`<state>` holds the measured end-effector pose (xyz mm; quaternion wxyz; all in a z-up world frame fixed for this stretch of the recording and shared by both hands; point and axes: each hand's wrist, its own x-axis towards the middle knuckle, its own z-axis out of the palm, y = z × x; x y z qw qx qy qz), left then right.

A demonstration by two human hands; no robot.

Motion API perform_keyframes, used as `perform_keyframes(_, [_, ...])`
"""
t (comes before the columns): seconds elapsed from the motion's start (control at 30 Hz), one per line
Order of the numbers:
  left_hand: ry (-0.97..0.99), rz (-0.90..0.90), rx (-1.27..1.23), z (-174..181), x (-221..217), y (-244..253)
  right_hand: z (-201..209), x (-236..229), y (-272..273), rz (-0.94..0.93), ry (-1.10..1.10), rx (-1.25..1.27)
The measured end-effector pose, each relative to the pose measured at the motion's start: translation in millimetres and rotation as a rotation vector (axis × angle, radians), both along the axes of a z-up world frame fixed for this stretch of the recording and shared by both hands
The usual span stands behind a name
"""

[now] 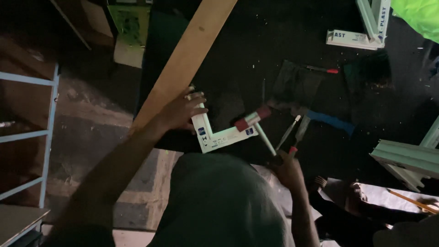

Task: Assembling white plastic window or door frame components using a mallet and small plastic strips.

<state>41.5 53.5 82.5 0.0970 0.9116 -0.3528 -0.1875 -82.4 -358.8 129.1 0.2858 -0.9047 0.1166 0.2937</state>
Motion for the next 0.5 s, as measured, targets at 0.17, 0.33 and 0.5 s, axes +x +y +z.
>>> perform_keyframes(0.17, [-0.064, -0.111, -0.233, -12.9, 10.7, -8.6, 1.8, -7.1, 12.4, 0.037, -0.109, -0.039])
perform_keyframes(0.33, [-0.100, -0.155, -0.304, -27.0, -23.7, -24.4, 12.8, -1.9, 28.1, -0.035, -0.241, -0.047])
perform_keyframes(0.5, [0.041, 0.057, -0.359, -34.1, -37.5, -32.1, 11.6, -13.4, 39.9, -0.020, -0.226, -0.149])
